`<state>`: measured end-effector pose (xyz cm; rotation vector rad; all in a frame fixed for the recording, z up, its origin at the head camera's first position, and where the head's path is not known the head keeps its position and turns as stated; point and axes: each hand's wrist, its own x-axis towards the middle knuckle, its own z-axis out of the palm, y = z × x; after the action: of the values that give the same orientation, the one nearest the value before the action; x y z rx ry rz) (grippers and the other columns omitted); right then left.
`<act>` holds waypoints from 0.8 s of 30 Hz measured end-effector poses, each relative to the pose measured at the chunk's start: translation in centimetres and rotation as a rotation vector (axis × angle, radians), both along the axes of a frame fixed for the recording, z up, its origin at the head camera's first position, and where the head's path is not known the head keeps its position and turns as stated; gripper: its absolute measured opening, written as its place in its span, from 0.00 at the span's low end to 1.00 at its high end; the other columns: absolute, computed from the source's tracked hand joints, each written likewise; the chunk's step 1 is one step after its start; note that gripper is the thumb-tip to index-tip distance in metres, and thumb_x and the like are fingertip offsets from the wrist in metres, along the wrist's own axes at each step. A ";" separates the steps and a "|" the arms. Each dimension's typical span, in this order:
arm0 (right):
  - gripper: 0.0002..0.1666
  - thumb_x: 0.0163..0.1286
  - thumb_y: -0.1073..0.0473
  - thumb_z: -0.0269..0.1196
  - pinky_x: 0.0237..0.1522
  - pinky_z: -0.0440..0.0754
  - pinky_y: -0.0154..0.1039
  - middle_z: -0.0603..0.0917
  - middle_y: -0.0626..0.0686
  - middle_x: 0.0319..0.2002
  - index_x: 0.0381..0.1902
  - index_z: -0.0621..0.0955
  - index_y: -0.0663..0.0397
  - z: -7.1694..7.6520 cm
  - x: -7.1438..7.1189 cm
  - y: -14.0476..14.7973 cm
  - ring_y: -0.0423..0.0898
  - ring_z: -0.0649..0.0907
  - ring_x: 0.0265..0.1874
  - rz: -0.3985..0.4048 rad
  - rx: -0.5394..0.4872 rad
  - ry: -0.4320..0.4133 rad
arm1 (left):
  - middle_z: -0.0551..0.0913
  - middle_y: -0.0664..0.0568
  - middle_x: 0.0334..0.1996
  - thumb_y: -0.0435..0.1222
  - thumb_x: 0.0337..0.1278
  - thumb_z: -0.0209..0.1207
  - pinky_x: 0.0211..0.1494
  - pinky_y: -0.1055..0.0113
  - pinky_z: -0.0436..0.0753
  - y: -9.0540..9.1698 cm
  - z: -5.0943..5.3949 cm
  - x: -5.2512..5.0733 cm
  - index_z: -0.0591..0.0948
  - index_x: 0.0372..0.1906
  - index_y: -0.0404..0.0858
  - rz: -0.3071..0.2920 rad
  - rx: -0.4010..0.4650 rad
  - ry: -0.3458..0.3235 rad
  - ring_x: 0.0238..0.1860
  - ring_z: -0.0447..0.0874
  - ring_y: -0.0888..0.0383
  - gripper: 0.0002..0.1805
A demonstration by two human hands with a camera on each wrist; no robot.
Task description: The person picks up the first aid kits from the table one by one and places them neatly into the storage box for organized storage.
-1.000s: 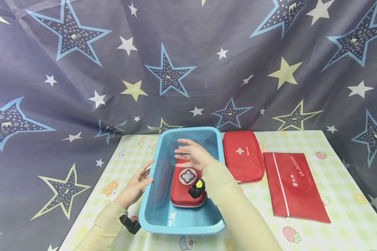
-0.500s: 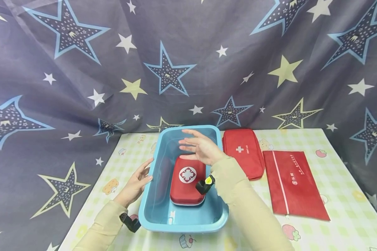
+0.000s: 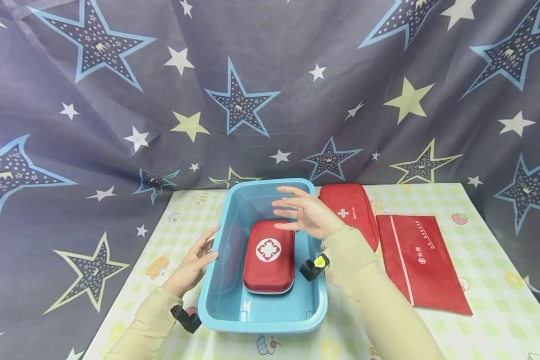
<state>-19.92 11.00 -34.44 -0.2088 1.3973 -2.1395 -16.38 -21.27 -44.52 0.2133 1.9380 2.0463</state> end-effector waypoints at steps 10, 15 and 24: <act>0.32 0.74 0.61 0.45 0.50 0.82 0.45 0.70 0.54 0.57 0.73 0.52 0.52 -0.5 0.8 1.8 0.45 0.76 0.49 0.023 0.059 -0.010 | 0.65 0.45 0.60 0.29 0.65 0.52 0.43 0.65 0.85 0.1 0.1 0.1 0.52 0.74 0.44 0.013 -0.012 -0.005 0.51 0.77 0.58 0.37; 0.33 0.74 0.61 0.45 0.50 0.82 0.45 0.73 0.53 0.55 0.73 0.50 0.55 -1.2 1.4 2.6 0.44 0.78 0.47 0.056 0.053 -0.005 | 0.61 0.40 0.63 0.31 0.65 0.53 0.43 0.64 0.84 0.3 0.3 0.1 0.53 0.74 0.46 0.010 -0.026 -0.018 0.52 0.76 0.57 0.37; 0.18 0.76 0.61 0.43 0.53 0.81 0.46 0.79 0.49 0.49 0.59 0.70 0.39 -2.1 2.3 5.1 0.42 0.82 0.44 0.151 -0.101 -0.018 | 0.60 0.39 0.64 0.30 0.65 0.52 0.43 0.64 0.84 0.3 0.4 0.2 0.52 0.75 0.46 0.010 -0.028 -0.024 0.53 0.76 0.56 0.36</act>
<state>-17.62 16.12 -36.57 -0.3223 1.2239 -2.0836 -16.21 -20.94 -44.14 0.1725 1.9554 2.0177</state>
